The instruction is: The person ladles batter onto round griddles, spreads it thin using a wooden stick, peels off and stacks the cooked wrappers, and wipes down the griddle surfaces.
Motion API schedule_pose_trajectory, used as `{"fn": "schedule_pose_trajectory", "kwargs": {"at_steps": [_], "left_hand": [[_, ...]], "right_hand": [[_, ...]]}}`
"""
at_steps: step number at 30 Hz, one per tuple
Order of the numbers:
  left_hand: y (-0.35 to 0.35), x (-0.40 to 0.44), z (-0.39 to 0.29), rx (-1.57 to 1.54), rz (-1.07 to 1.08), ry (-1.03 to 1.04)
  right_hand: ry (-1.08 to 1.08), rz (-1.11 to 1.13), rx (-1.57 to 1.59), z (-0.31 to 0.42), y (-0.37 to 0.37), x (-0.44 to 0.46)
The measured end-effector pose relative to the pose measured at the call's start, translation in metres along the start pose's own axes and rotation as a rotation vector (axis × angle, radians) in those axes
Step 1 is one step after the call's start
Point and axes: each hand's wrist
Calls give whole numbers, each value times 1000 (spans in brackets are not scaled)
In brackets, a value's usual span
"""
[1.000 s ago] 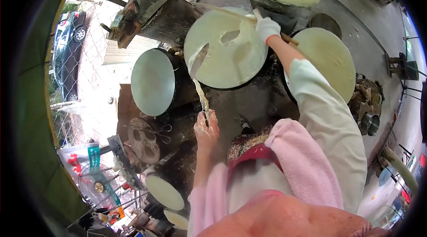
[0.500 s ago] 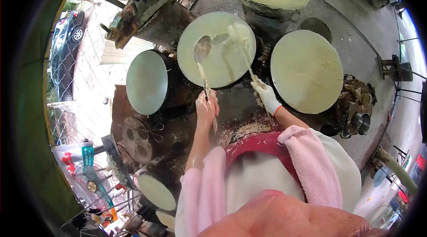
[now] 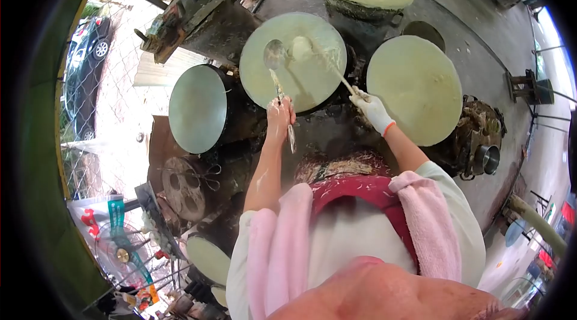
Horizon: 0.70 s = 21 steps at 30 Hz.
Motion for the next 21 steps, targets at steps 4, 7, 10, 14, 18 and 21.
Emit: {"fn": "schedule_pose_trajectory", "kwargs": {"at_steps": [4,7,10,14,18,21], "left_hand": [[-2,39,4,-55,37,11],[-2,62,-1,-97,86,-3],[-3,79,-7,-122,142,-40],[-4,85,-2,-209,180,-204],[-9,71,-2,-424,106,-384],[-10,65,0,-537,148,-454]], "right_hand": [[-91,48,-155,7,27,-29],[-265,-93,-160,0,21,-58],[-267,-305,-22,-53,34,-58],[191,-142,96,-33,110,-102],[17,-243,106,-22,106,-89],[124,-178,69,-30,106,-80]]}}
Point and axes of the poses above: each hand's wrist, its own x-axis towards the middle knuckle, its own y-axis out of the palm, z = x × y, and after that the axes turned 14 degrees about -z, right-handed
